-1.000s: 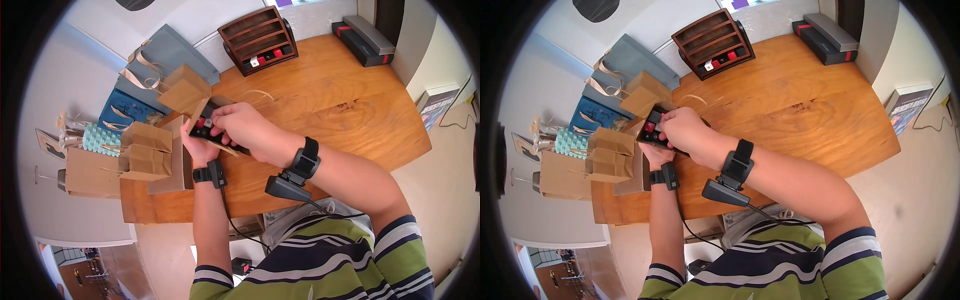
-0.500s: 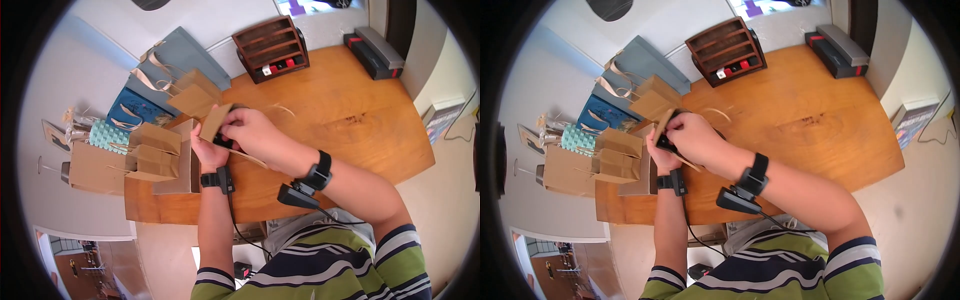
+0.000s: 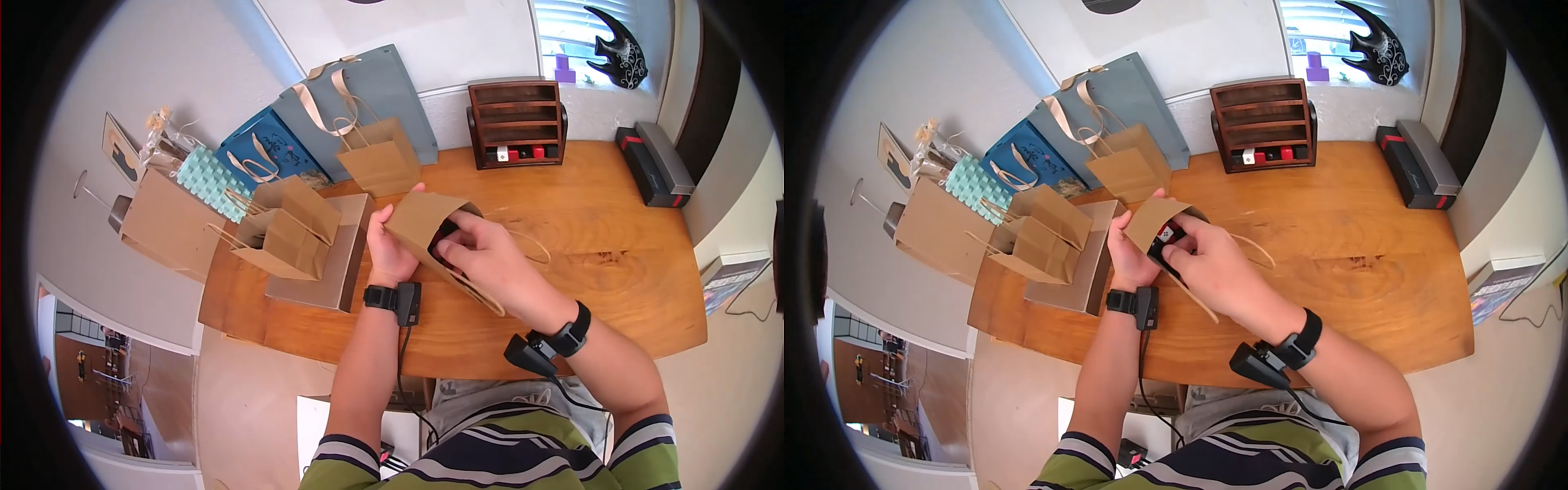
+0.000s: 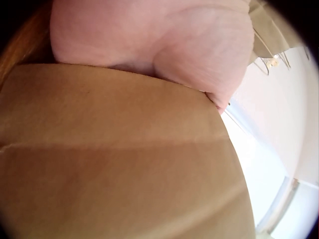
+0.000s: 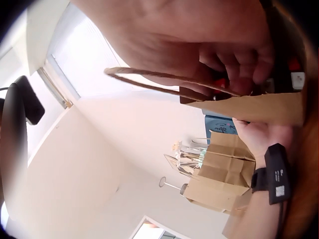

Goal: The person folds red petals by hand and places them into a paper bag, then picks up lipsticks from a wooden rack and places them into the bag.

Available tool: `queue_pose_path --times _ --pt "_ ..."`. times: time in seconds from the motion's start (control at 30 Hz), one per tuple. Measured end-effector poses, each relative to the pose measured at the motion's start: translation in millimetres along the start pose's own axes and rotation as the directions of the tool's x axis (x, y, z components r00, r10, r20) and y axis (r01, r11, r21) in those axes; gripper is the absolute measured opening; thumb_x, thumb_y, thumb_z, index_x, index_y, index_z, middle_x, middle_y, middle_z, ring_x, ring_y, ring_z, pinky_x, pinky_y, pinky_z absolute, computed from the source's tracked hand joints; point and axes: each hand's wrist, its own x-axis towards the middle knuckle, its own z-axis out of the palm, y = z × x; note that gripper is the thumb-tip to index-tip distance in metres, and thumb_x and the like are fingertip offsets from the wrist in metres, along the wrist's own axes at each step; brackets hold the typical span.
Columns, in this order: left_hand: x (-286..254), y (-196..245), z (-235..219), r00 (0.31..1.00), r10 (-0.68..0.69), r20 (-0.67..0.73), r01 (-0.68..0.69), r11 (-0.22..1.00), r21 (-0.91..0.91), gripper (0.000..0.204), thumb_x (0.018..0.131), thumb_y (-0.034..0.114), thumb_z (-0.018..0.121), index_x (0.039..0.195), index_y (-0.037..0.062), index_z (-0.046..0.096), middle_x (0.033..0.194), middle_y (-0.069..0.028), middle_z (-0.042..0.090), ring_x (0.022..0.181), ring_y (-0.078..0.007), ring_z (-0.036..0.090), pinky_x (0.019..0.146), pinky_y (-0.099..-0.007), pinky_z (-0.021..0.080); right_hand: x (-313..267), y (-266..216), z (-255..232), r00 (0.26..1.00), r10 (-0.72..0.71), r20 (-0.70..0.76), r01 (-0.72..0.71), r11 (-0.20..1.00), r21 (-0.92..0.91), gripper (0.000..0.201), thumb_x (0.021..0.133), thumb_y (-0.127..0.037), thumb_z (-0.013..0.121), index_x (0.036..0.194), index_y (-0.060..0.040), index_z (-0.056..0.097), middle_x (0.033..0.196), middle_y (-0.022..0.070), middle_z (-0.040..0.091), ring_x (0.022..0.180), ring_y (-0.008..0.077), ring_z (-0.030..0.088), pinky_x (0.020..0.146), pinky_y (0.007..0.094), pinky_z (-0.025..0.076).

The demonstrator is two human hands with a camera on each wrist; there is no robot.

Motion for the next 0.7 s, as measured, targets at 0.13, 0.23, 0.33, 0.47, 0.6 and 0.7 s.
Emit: queue_pose_path --times 0.13,0.23,0.33,0.47,0.6,0.7 --pt "-1.7 -1.0 7.4 1.0 0.02 -0.018 -0.019 0.999 0.045 0.069 0.098 0.046 0.045 0.149 0.0014 0.053 0.142 -0.0156 0.062 0.13 -0.0323 0.058 0.114 -0.0494 0.044 9.6 -0.1 1.0 0.999 -0.018 0.047 0.021 0.998 -0.066 0.047 0.1 -0.008 0.061 0.146 -0.0004 0.054 0.098 0.0048 0.067 0.088 0.0092 0.06 0.079 0.0263 0.05" --pt "-4.0 0.0 12.4 0.998 0.026 -0.05 -0.022 0.997 0.08 0.068 0.098 0.047 0.046 0.148 0.0017 0.055 0.143 -0.0149 0.061 0.13 -0.0328 0.057 0.114 -0.0504 0.045 10.5 8.9 2.3 1.0 -0.016 0.021 0.018 0.997 -0.079 0.053 0.1 -0.008 0.062 0.151 0.0006 0.05 0.097 0.005 0.067 0.087 0.0107 0.06 0.08 0.027 0.051" --pt "-0.1 -2.6 -0.5 1.0 0.01 -0.013 -0.01 0.999 0.053 0.069 0.098 0.047 0.045 0.149 0.0016 0.052 0.142 -0.0152 0.061 0.131 -0.036 0.056 0.114 -0.0513 0.045 4.1 12.1 0.5 0.998 -0.033 0.05 0.039 0.992 -0.121 0.054 0.101 -0.009 0.061 0.152 0.0027 0.048 0.097 0.0052 0.067 0.087 0.0111 0.06 0.081 0.0275 0.051" --pt "-0.3 -3.3 -5.7 1.0 -0.001 0.001 0.001 1.0 0.014 0.07 0.098 0.047 0.047 0.152 0.0027 0.049 0.142 -0.0155 0.06 0.133 -0.0389 0.054 0.115 -0.0511 0.044 -4.3 10.9 1.7 0.987 -0.143 0.069 0.152 0.973 -0.173 0.047 0.102 -0.008 0.057 0.148 0.0014 0.053 0.098 0.011 0.069 0.087 0.0169 0.063 0.081 0.0309 0.051" --pt "-2.4 -4.6 -0.2 0.999 -0.02 0.036 0.019 1.0 0.024 0.069 0.099 0.05 0.048 0.152 0.0054 0.049 0.144 -0.0126 0.059 0.136 -0.0368 0.052 0.119 -0.0502 0.039 5.4 11.3 2.4 0.958 -0.276 0.074 0.286 0.914 -0.287 0.035 0.1 -0.01 0.054 0.134 -0.0023 0.061 0.1 0.0208 0.069 0.092 0.0308 0.067 0.084 0.0395 0.052" --pt "-3.0 -7.2 3.7 1.0 -0.022 0.007 0.022 0.999 0.028 0.074 0.098 0.052 0.042 0.151 0.0015 0.049 0.141 -0.0165 0.061 0.131 -0.0391 0.056 0.114 -0.0516 0.043 16.1 13.9 3.6 0.961 -0.252 0.113 0.274 0.917 -0.29 0.023 0.1 -0.013 0.055 0.117 -0.0007 0.063 0.099 0.0213 0.07 0.094 0.0372 0.068 0.085 0.0448 0.052"
